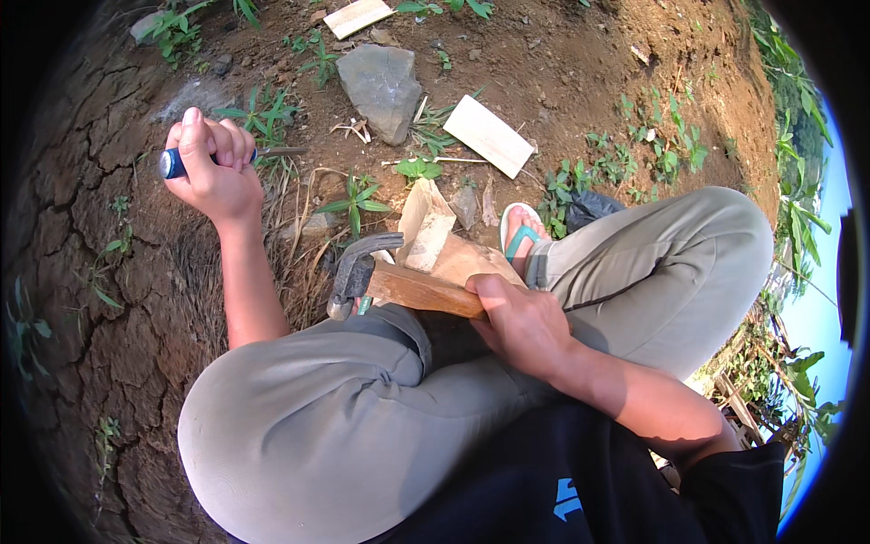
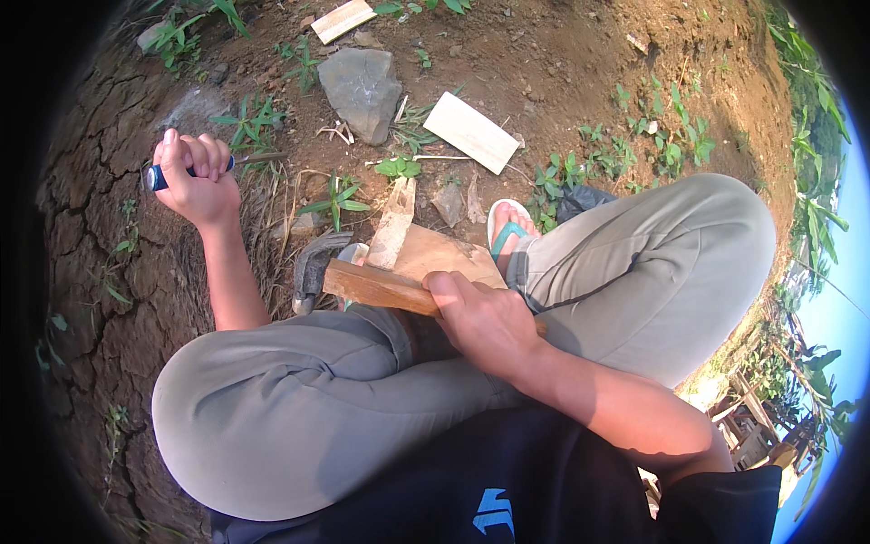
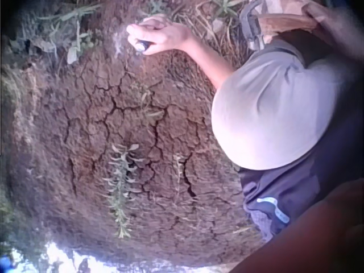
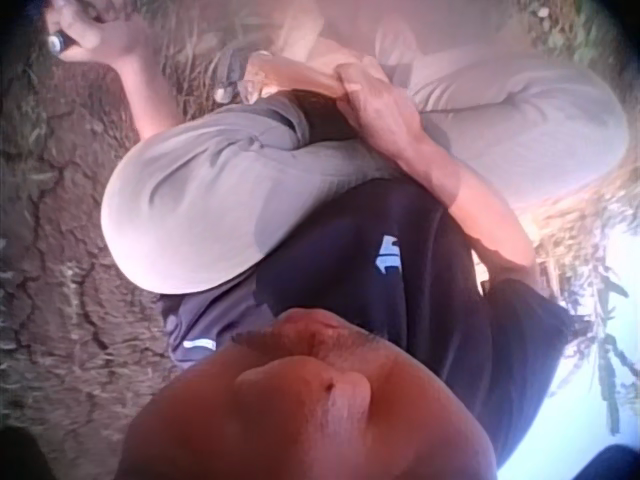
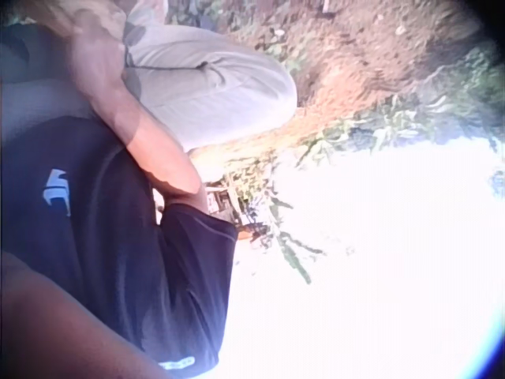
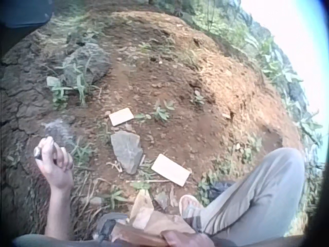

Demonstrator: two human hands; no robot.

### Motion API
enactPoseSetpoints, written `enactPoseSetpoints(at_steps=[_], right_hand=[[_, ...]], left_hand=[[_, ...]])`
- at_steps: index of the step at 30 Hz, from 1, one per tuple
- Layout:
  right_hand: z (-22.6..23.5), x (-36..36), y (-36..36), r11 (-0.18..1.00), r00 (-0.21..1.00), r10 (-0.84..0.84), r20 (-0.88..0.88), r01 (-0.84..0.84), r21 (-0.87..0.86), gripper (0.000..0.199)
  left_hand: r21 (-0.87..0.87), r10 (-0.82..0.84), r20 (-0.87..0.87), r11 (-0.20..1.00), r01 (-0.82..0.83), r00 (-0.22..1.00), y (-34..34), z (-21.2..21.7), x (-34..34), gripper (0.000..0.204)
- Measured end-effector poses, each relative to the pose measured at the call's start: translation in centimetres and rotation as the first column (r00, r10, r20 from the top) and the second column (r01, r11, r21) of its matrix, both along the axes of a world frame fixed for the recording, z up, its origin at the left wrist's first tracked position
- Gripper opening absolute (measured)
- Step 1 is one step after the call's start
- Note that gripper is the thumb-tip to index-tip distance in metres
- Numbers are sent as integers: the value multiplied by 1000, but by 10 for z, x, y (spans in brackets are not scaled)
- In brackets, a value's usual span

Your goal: The person uses a hammer and a chisel to shape a piece of wood while sitting on the ground, then walks to pick up stones and returns to the work area.

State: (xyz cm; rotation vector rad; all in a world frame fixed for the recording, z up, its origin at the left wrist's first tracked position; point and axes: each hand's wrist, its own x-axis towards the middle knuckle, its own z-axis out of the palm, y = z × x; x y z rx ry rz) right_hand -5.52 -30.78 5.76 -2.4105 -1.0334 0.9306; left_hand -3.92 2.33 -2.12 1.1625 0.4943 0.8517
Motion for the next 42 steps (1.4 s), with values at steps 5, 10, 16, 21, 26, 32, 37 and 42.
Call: enactPoseSetpoints(at_steps=[5, 10, 16, 21, 26, 32, 37, 42], right_hand=[[10, 3, 6, 996, 997, -80, -2, 80, -28, 43], [2, -4, 3, 993, 994, -109, -1, 108, -35, 42], [8, -6, 11, 949, 967, -249, -56, 232, -213, 47], [4, -9, 15, 934, 954, -301, 1, 295, -201, 42], [5, -5, 16, 943, 978, -208, -17, 196, -268, 47], [34, -2, 24, 995, 995, -95, -24, 95, 7, 47], [26, 0, 31, 997, 996, -74, -59, 76, 34, 49], [35, 1, 35, 1000, 991, -1, -131, 3, 13, 49]], left_hand=[[-11, -64, 50, 998, 65, 997, -10, -7, -1, 35], [-51, -84, 24, 995, 85, 996, -13, -16, 3, 35], [-62, -169, -7, 984, 168, 986, -18, -19, 12, 36], [-77, -181, -19, 981, 179, 983, -21, -27, 10, 36], [-103, -99, 28, 989, 102, 995, 1, -29, 5, 36], [-51, 36, 18, 998, -35, 999, 33, -12, -2, 37], [-41, 36, -32, 998, -37, 999, 38, -9, -13, 36], [-37, 53, -71, 998, -56, 996, 34, -13, -21, 36]])
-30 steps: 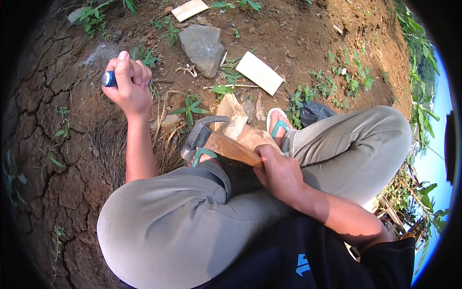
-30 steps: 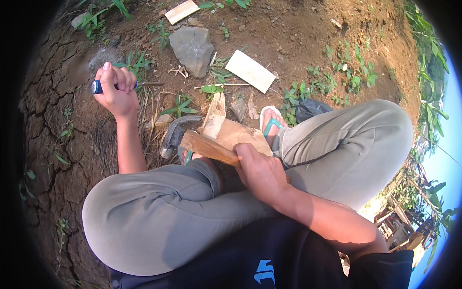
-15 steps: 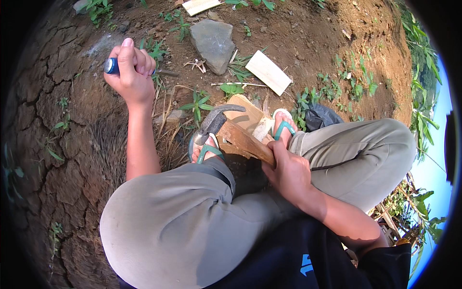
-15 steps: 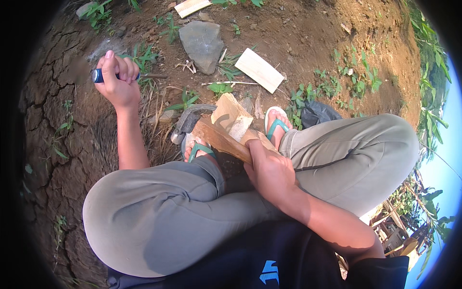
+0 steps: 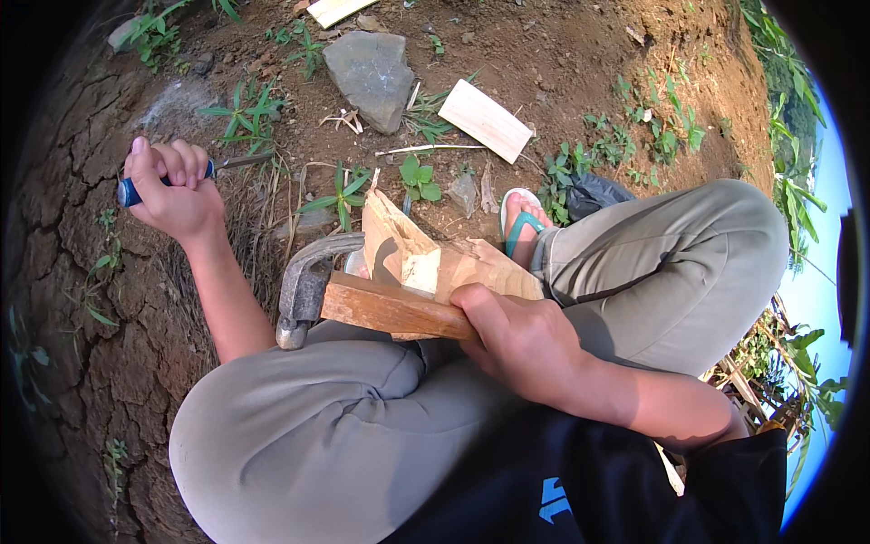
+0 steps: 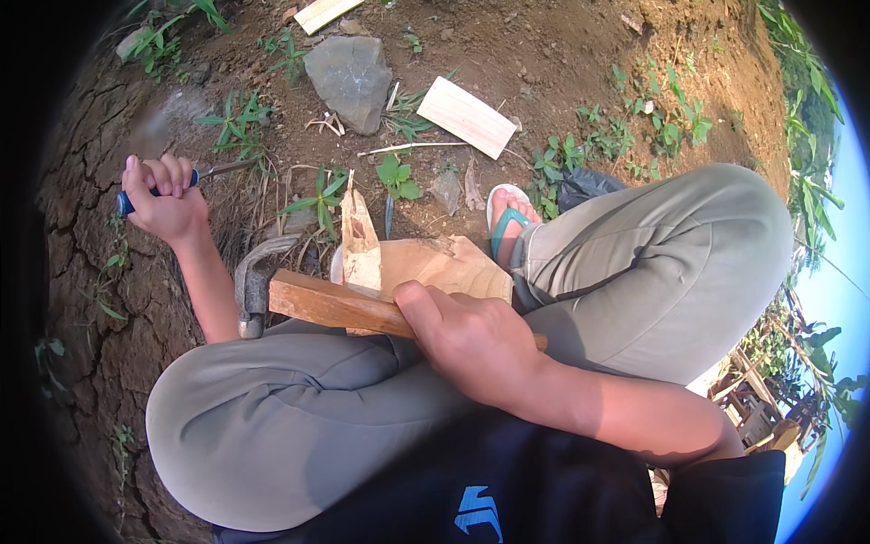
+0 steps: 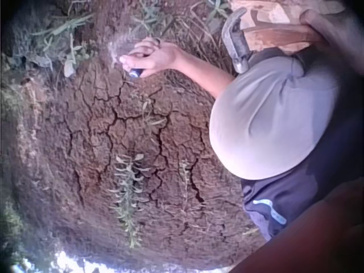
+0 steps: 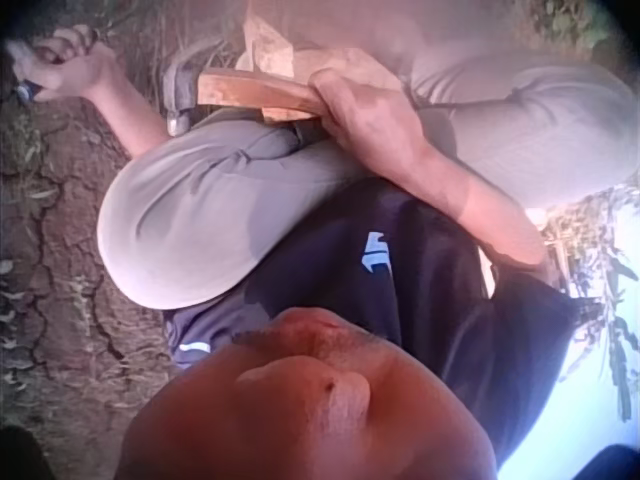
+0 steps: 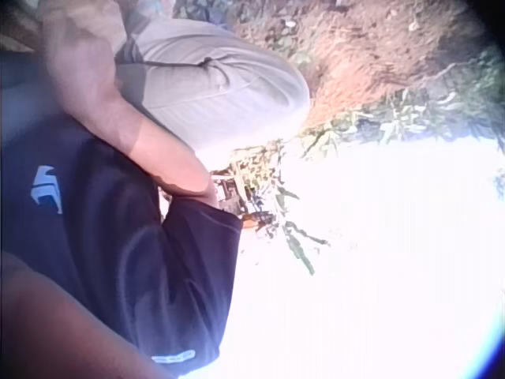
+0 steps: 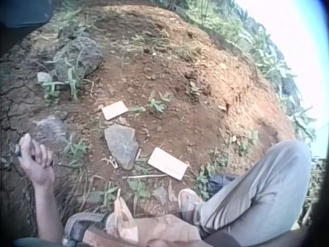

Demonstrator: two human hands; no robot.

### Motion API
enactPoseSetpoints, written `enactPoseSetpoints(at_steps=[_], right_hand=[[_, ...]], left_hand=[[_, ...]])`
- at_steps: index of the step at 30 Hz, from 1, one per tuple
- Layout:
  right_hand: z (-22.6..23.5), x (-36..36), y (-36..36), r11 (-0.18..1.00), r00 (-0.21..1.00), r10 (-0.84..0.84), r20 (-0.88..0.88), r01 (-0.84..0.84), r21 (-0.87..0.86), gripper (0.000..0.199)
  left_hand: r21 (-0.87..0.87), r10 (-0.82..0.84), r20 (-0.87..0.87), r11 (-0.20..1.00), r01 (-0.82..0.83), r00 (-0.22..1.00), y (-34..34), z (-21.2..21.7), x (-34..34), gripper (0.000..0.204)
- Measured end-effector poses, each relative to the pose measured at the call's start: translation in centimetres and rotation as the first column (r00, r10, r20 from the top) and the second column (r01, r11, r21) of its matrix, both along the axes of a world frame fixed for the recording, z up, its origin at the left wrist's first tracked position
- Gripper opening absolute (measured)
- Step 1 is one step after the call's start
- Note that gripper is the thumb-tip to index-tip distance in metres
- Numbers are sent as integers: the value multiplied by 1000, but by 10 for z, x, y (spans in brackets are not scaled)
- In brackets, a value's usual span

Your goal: The person uses a hammer and a chisel to shape a piece of wood while sitting on the ground, then walks to pick up stones and returns to the work area.

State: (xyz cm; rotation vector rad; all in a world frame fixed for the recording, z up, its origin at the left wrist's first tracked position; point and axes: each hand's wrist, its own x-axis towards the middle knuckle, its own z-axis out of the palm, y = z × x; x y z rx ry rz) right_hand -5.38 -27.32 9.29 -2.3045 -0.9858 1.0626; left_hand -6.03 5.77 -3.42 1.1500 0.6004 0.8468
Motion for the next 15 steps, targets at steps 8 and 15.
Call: enactPoseSetpoints(at_steps=[8, 15], right_hand=[[1, -7, -7, 999, 1000, -7, -25, 6, -38, 43], [-20, 3, -5, 998, 994, -39, 99, 34, 55, 25]], left_hand=[[24, -15, -23, 1000, 16, 1000, -2, -1, -1, 36], [10, -12, -7, 1000, 12, 1000, -7, 6, 7, 37]])
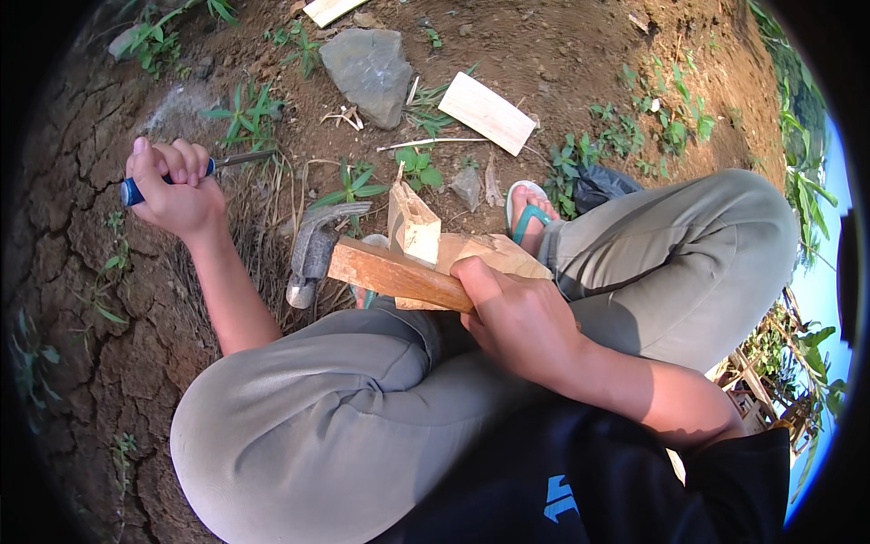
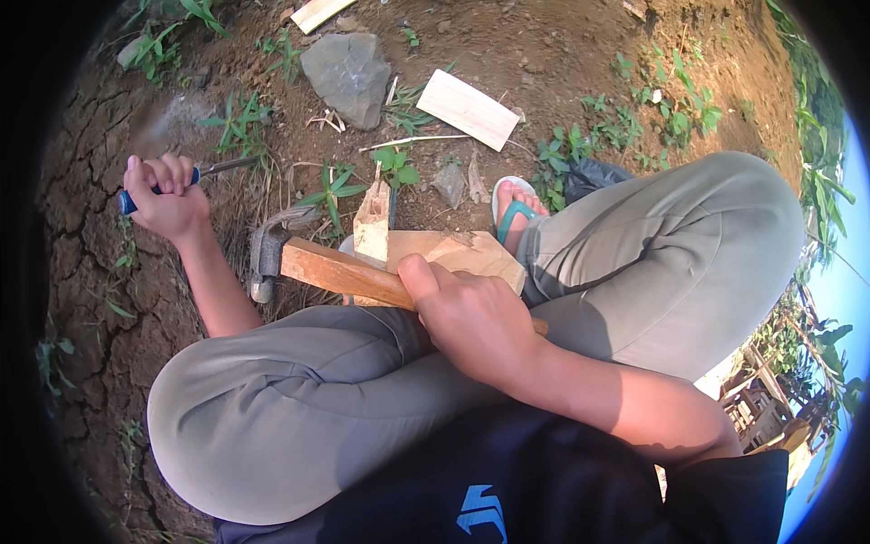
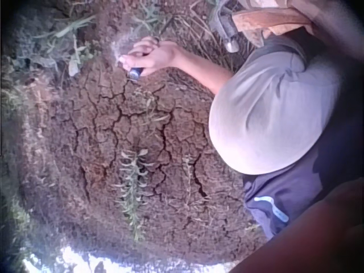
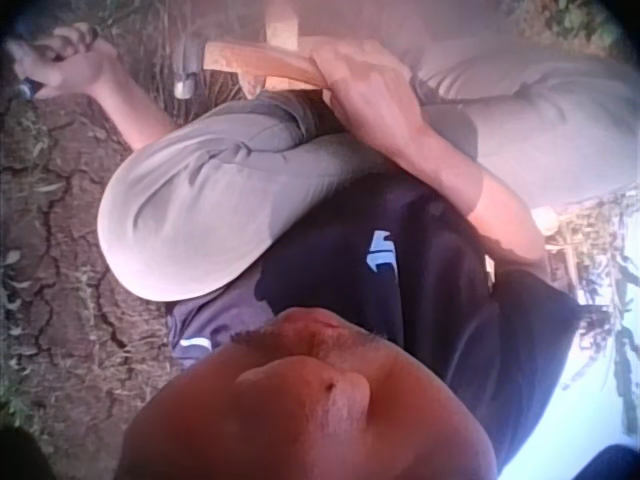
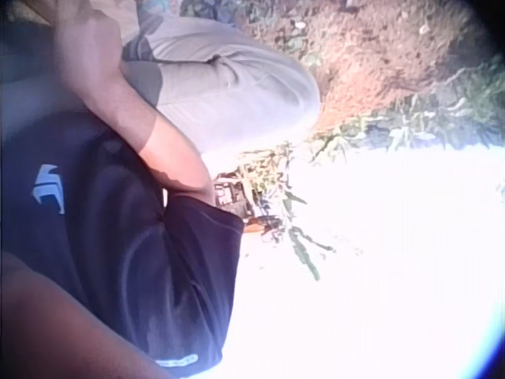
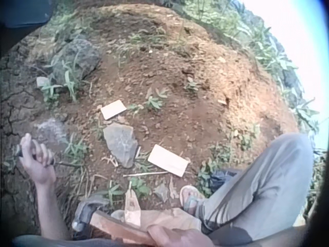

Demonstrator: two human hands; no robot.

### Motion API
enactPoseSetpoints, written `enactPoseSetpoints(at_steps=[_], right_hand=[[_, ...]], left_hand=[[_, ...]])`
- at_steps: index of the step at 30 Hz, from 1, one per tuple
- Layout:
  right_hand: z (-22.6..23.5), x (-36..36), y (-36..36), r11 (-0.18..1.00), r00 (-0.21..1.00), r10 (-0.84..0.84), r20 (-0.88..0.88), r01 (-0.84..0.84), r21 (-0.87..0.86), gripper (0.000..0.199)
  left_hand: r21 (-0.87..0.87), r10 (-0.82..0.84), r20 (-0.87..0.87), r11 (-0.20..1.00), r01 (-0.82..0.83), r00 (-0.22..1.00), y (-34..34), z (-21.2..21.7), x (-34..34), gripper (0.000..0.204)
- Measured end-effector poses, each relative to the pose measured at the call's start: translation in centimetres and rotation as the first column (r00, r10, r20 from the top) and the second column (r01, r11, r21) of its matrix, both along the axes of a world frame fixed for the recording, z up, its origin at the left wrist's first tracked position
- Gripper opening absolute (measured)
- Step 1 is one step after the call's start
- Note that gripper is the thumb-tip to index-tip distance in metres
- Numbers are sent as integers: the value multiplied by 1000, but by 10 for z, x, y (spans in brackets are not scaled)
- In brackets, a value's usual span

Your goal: The person uses a hammer and a chisel to shape a piece of wood while sitting on the ground, then walks to pick up stones and returns to the work area.

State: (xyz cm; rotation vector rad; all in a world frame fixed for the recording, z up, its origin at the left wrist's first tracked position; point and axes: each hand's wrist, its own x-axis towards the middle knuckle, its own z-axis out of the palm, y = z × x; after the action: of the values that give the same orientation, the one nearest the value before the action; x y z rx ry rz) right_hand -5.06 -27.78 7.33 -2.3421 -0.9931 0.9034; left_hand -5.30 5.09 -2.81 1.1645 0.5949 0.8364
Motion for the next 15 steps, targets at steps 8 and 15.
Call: enactPoseSetpoints(at_steps=[8, 15], right_hand=[[-10, 14, 5, 997, 998, 22, 56, -18, -75, 42], [-24, 1, -4, 992, 995, 14, 95, -2, -127, 35]], left_hand=[[-1, -60, 24, 998, 60, 998, -9, -5, 4, 37], [10, -59, 66, 998, 58, 996, -15, -6, 5, 36]])
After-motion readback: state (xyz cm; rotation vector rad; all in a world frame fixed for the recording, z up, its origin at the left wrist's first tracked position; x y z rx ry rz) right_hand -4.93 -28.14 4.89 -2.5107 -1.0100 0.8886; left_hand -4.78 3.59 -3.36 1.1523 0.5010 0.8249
